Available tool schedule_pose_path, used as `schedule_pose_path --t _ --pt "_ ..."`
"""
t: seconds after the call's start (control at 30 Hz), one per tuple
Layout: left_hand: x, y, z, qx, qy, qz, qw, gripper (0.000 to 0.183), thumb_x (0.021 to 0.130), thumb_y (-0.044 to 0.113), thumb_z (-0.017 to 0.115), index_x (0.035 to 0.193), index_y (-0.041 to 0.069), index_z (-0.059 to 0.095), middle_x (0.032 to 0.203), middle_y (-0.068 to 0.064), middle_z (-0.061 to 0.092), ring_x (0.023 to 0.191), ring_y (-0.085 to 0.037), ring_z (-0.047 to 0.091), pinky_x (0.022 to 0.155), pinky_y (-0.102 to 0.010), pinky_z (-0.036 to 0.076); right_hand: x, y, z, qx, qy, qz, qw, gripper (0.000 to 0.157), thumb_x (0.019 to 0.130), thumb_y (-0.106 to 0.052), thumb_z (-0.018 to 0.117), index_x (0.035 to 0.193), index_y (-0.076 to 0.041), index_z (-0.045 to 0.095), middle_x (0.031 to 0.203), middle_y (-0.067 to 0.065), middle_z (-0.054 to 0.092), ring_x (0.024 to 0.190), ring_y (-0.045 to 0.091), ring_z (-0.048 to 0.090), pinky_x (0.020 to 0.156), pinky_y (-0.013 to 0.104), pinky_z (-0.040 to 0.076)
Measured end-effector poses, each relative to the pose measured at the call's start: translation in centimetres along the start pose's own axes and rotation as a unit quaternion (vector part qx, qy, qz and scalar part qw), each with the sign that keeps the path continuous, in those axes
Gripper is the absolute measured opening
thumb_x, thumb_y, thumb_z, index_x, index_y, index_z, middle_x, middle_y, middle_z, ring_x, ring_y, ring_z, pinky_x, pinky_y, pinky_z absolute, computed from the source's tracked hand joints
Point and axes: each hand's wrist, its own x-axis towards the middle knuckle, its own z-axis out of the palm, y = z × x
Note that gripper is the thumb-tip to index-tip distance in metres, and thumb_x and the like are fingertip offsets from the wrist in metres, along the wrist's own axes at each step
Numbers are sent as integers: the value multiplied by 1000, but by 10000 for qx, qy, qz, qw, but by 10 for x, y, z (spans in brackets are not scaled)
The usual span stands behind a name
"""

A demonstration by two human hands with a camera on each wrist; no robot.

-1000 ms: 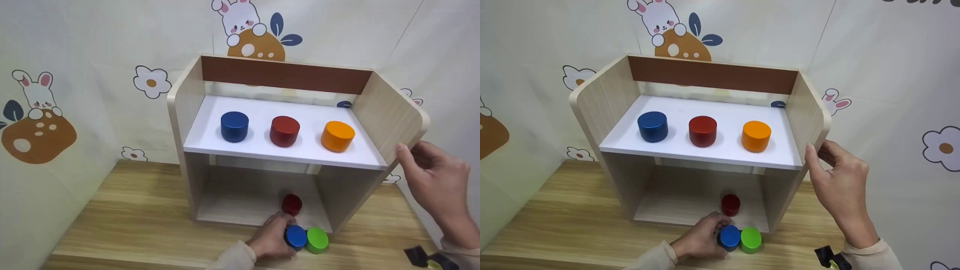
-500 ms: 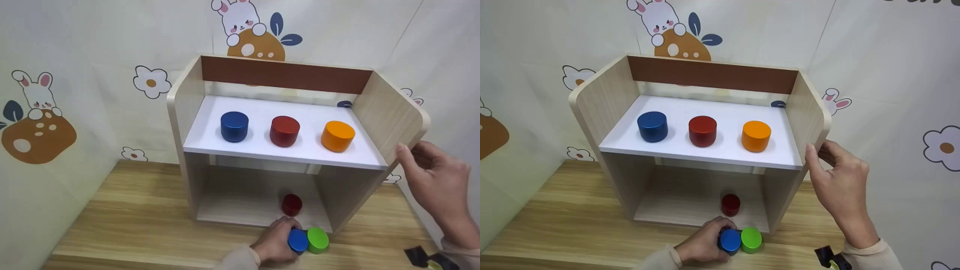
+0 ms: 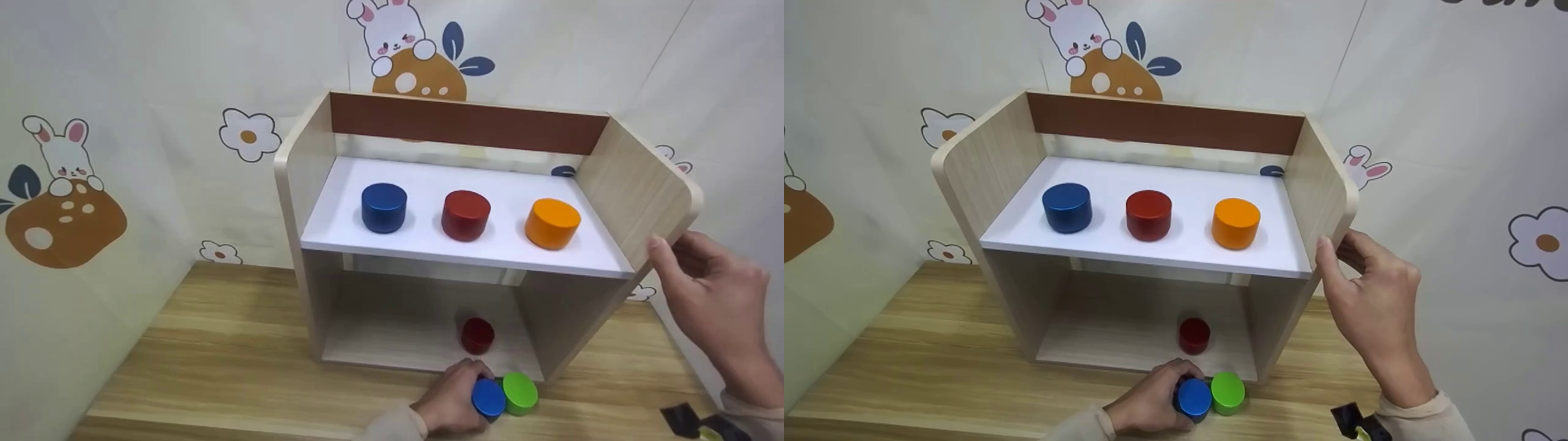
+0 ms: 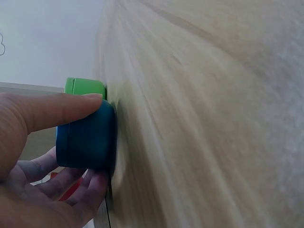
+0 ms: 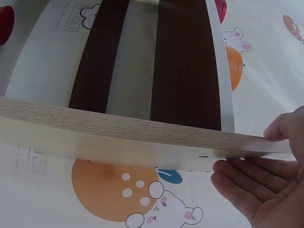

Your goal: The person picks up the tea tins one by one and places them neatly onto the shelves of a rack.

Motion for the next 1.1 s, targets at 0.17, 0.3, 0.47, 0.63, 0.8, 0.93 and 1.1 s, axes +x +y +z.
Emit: schedule_pose_path --t 0.17,0.3,0.47,0.63,0.8,0.93,1.1 --pt "-2 0 0 66 41 82 9999 58 59 6 93 108 16 63 104 11 59 97 -4 53 90 -24 46 0 0 -1 -198 6 -17 9998 24 93 -15 70 107 4 76 91 0 75 75 -25 54 69 0 40" --pt "-3 1 -3 22 -5 -16 10000 58 59 5 92 107 17 63 103 12 58 96 -4 53 89 -25 46 0 0 -1 -131 40 5 9999 23 93 -15 71 106 3 77 82 -36 60 75 -24 56 68 1 41" --pt "-4 6 -10 -136 1 -107 9999 58 60 5 93 108 17 63 105 13 58 99 -5 53 92 -27 46 0 -2 -1 -196 -42 111 9997 26 94 -16 70 110 4 75 97 7 76 77 -26 53 69 0 41" --pt "-5 11 -21 -265 137 -75 9995 59 59 3 93 108 17 64 108 11 59 103 -8 54 95 -31 45 0 -3 -2 -222 -131 142 9996 30 95 -16 68 114 7 73 105 29 70 77 -28 50 70 -1 39" --pt "-4 13 -35 -322 343 31 9989 59 59 1 92 109 14 64 111 6 62 106 -13 57 96 -34 46 -1 -4 -1 -248 -152 196 9994 31 95 -16 68 114 7 73 105 29 70 77 -28 50 70 -1 39" --pt "-4 11 -47 -385 426 -41 9983 59 61 0 90 113 11 65 111 2 64 105 -18 59 94 -37 48 0 -3 -1 -220 -128 168 9995 29 94 -15 69 113 7 73 104 30 70 76 -27 51 69 0 40" --pt "-4 7 -63 -480 585 -260 9968 62 61 -1 88 117 9 65 106 -1 66 98 -19 62 89 -39 51 1 -1 0 -99 -23 -2 9999 25 93 -12 70 108 6 75 96 12 75 76 -24 55 69 1 43"
